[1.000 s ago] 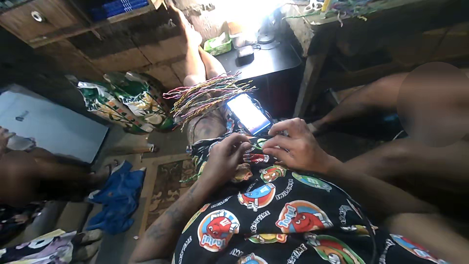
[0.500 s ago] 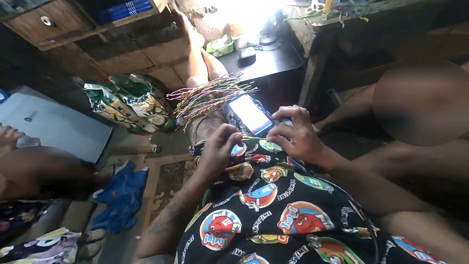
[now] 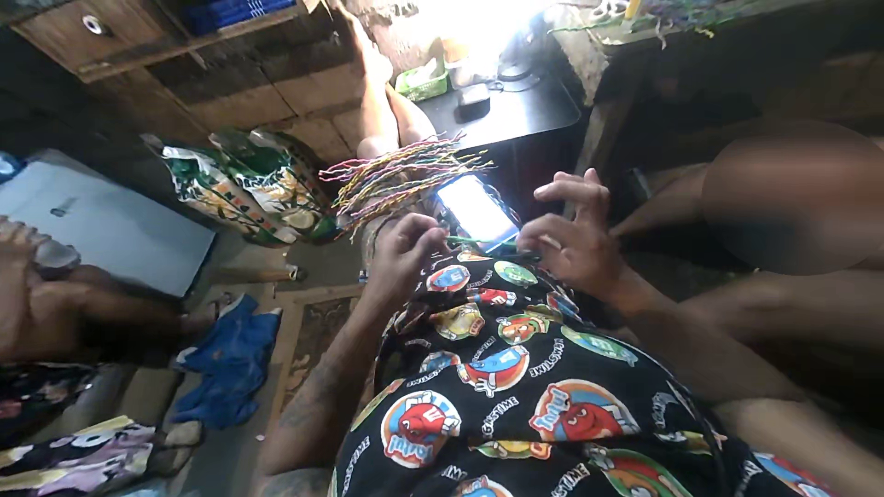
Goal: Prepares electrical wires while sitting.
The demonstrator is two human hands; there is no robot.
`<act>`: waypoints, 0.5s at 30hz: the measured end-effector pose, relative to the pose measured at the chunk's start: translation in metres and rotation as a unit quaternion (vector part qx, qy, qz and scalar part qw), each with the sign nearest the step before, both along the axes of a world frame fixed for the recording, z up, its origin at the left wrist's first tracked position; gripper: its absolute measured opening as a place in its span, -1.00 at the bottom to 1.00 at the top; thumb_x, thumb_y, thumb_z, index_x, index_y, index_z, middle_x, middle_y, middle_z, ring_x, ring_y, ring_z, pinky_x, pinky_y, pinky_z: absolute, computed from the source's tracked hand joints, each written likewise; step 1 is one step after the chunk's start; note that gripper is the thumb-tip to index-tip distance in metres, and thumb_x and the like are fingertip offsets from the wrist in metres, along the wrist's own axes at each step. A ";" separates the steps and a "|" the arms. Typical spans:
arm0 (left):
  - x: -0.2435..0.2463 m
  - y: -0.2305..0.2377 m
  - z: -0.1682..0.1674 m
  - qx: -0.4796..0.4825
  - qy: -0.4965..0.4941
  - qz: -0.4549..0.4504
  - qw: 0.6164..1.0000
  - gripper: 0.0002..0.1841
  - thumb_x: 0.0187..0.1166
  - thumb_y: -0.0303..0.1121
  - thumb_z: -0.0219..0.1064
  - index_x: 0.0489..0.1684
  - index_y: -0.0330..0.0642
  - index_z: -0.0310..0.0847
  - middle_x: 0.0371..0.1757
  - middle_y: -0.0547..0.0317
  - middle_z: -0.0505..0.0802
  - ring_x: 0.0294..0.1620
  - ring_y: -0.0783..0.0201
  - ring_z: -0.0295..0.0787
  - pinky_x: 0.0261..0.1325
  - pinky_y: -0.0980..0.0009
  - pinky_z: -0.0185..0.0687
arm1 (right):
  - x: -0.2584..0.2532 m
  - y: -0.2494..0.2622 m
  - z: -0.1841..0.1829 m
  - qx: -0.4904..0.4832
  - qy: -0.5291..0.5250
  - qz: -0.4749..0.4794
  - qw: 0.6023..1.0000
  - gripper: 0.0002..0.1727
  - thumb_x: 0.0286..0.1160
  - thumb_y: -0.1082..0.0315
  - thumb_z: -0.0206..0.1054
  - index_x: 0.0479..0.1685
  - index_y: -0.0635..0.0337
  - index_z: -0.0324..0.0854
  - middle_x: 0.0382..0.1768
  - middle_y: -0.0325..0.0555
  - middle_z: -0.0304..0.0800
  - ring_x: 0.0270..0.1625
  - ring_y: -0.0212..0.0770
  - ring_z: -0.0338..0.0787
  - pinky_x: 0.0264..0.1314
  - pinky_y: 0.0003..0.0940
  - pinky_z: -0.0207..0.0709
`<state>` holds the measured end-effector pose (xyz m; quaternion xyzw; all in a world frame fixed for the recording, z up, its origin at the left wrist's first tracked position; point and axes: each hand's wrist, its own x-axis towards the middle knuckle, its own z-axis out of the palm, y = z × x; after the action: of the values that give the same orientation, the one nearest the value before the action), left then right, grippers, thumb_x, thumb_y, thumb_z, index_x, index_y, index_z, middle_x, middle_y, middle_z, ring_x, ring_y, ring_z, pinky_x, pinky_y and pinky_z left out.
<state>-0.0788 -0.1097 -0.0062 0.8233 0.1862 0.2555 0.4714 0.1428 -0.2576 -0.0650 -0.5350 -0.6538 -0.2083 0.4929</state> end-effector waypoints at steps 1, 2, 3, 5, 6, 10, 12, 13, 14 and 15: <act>0.001 0.003 -0.005 -0.049 -0.023 -0.007 0.999 -0.89 0.80 -0.35 0.10 0.01 -0.01 0.56 -0.37 0.46 0.81 -0.55 0.69 0.52 -0.47 0.75 0.40 | 0.009 0.008 -0.006 -0.021 0.046 0.005 0.999 -0.71 0.63 0.03 0.32 -0.34 -0.01 0.73 0.32 0.14 0.58 0.61 0.09 0.38 0.75 0.22 -0.08; 0.003 0.004 -0.009 -0.083 -0.029 -0.007 0.996 -0.89 0.82 -0.34 0.08 0.03 0.01 0.53 -0.37 0.45 0.81 -0.58 0.68 0.48 -0.50 0.75 0.36 | 0.018 0.018 -0.012 -0.057 0.102 0.019 0.993 -0.68 0.62 0.07 0.32 -0.36 0.08 0.76 0.38 0.19 0.54 0.58 0.05 0.40 0.71 0.07 0.06; 0.008 0.006 -0.012 -0.114 -0.027 0.000 0.993 -0.89 0.84 -0.33 0.05 0.05 0.00 0.49 -0.38 0.44 0.79 -0.59 0.67 0.45 -0.50 0.74 0.35 | 0.027 0.028 -0.018 -0.096 0.160 0.037 0.982 -0.67 0.64 0.12 0.28 -0.31 0.18 0.77 0.41 0.17 0.50 0.54 -0.06 0.45 0.64 -0.15 0.27; 0.023 0.016 -0.019 -0.201 -0.044 0.051 0.977 -0.85 0.88 -0.32 -0.06 0.05 -0.08 0.40 -0.40 0.39 0.71 -0.58 0.60 0.45 -0.47 0.67 0.40 | 0.038 0.046 -0.027 -0.156 0.295 0.073 0.940 -0.63 0.75 0.26 0.07 -0.04 0.42 0.68 0.36 0.17 0.55 0.46 -0.12 0.55 0.51 -0.27 0.46; 0.034 0.023 -0.022 -0.259 -0.071 0.098 0.958 -0.84 0.89 -0.31 -0.09 0.06 -0.12 0.37 -0.42 0.35 0.67 -0.58 0.56 0.47 -0.46 0.64 0.45 | 0.040 0.052 -0.028 -0.187 0.365 0.063 0.910 -0.55 0.81 0.23 -0.07 0.17 0.46 0.60 0.35 0.19 0.59 0.42 -0.12 0.61 0.48 -0.23 0.49; 0.064 0.040 -0.022 -0.383 -0.102 0.259 0.881 -0.69 0.89 -0.17 -0.03 0.34 -0.18 0.34 -0.25 0.18 0.63 -0.41 0.38 0.64 -0.34 0.49 0.64 | 0.045 0.072 -0.033 -0.340 0.532 0.023 0.775 -0.26 0.87 -0.17 -0.40 0.69 0.16 0.30 0.33 0.17 0.63 0.20 0.02 0.71 0.27 -0.02 0.55; 0.072 0.033 -0.020 -0.346 -0.047 0.255 0.901 -0.60 0.91 -0.23 -0.08 0.52 -0.32 0.25 -0.02 0.03 0.61 -0.17 0.31 0.66 -0.07 0.42 0.65 | 0.043 0.077 -0.035 -0.388 0.538 0.028 0.748 -0.19 0.83 -0.24 -0.47 0.71 0.13 0.30 0.33 0.20 0.61 0.23 0.08 0.66 0.31 0.07 0.46; 0.075 0.030 -0.019 -0.321 -0.012 0.251 0.913 -0.58 0.92 -0.23 -0.11 0.53 -0.36 0.24 0.06 -0.05 0.62 -0.11 0.28 0.65 0.00 0.39 0.61 | 0.041 0.079 -0.037 -0.395 0.532 0.028 0.748 -0.18 0.83 -0.25 -0.47 0.71 0.13 0.31 0.32 0.21 0.61 0.24 0.09 0.64 0.32 0.08 0.44; 0.077 0.027 -0.019 -0.307 0.014 0.248 0.919 -0.57 0.92 -0.22 -0.12 0.54 -0.38 0.24 0.11 -0.10 0.64 -0.07 0.24 0.64 0.02 0.35 0.58 | 0.040 0.081 -0.039 -0.397 0.521 0.030 0.755 -0.17 0.82 -0.25 -0.47 0.71 0.14 0.31 0.33 0.24 0.61 0.26 0.10 0.63 0.35 0.09 0.43; 0.082 0.029 -0.024 -0.302 0.025 0.243 0.921 -0.56 0.93 -0.20 -0.13 0.55 -0.36 0.21 0.10 -0.10 0.63 -0.10 0.24 0.65 -0.03 0.35 0.60 | 0.040 0.083 -0.041 -0.399 0.509 0.031 0.762 -0.17 0.82 -0.25 -0.46 0.72 0.13 0.32 0.37 0.25 0.63 0.36 0.12 0.65 0.45 0.12 0.44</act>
<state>0.0028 -0.0811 -0.0299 0.5773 0.4609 0.2727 0.6164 0.1824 -0.1747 -0.1062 -0.6903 -0.3471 0.3899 0.5010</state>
